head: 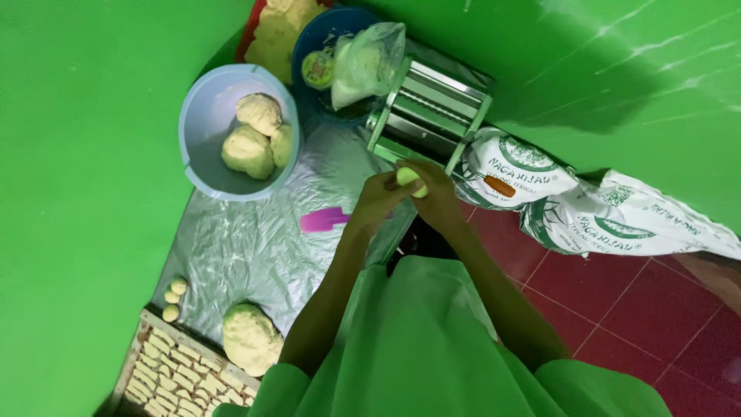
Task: Cutting flattened dough into strips using a spatula and shaping them into individual pieces on a drying tray
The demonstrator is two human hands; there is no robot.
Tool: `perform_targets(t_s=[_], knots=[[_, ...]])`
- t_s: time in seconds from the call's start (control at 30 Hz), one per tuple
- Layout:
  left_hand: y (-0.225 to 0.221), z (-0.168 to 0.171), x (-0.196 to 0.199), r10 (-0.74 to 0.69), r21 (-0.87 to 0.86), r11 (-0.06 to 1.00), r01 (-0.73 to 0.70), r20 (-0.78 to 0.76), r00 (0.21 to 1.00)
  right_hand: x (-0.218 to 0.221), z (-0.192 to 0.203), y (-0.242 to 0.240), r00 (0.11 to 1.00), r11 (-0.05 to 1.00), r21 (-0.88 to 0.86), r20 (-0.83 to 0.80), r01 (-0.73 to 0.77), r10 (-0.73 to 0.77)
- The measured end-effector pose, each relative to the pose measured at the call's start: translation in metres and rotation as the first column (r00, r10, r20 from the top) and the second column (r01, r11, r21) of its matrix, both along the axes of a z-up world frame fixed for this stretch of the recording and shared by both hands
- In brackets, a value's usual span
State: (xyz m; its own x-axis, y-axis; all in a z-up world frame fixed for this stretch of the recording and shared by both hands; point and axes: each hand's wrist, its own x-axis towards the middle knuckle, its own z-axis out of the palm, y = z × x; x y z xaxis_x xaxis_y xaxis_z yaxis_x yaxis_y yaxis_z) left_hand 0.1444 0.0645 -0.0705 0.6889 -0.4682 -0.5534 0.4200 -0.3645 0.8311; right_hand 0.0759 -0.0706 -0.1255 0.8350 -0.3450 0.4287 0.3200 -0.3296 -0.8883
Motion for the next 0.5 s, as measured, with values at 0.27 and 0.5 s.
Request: perform_targets(t_s=[0.27, 0.5], knots=[[-0.030, 0.001, 0.036, -0.053, -0.166, 0.984, 0.068, 0.099, 0.994, -0.007, 0.012, -0.033, 0.997, 1.000, -0.008, -0.072, 0.014, -0.015], [-0.039, 0.008, 0.076, -0.386, 0.063, 0.904, 0.423, 0.544, 0.745, -0.067, -0.054, -0.064, 0.864, 0.881, 0.002, -0.198, 0.473, -0.463]])
